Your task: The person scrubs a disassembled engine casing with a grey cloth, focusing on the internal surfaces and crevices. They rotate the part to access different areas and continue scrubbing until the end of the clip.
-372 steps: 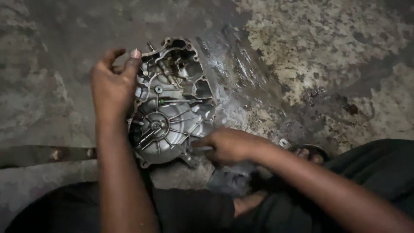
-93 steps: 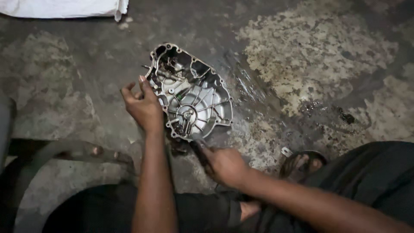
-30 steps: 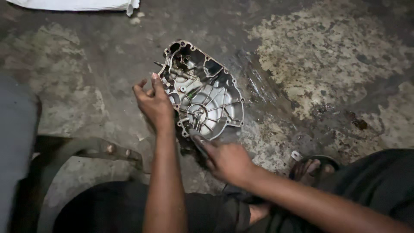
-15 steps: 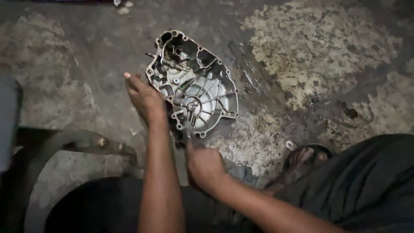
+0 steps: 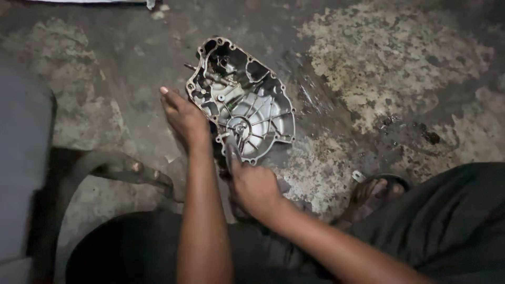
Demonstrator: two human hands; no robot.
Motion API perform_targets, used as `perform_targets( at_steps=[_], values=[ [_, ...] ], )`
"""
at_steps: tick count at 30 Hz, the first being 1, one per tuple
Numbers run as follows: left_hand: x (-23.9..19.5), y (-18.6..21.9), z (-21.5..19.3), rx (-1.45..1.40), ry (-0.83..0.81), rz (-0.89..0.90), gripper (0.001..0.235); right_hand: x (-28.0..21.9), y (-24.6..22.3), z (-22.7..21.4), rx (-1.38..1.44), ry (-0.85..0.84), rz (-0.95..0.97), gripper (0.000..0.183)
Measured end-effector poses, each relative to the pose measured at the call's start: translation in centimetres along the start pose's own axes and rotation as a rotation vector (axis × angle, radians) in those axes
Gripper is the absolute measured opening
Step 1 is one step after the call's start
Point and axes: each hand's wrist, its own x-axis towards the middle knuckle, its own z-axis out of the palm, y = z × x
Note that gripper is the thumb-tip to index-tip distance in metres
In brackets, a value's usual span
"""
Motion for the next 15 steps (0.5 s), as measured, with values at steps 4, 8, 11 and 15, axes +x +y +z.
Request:
perform_targets(
  at_steps=[4, 8, 11, 15],
  values=[
    [-0.4, 0.9, -0.2, 0.028, -0.004, -0.123, 0.073, -1.8, 0.6, 2.0, -0.11, -0.153, 0.121, 0.042],
    [0.0, 0.1, 0.1, 0.117, 0.046, -0.078, 0.075, -4.2, 2.6, -0.3, -0.174, -0.111, 0.051, 0.052],
    [0.9, -0.1, 0.4, 0.103, -0.026, -0.118, 0.076, -3.5, 2.2, -3.7, 0.053, -0.021, -0.008, 0.067],
    [2.2, -2.3, 0.4, 0.117, -0.18, -0.128, 0.078, 1.4, 3.5, -6.7, 0.05, 0.049, -0.209, 0.054]
  ],
)
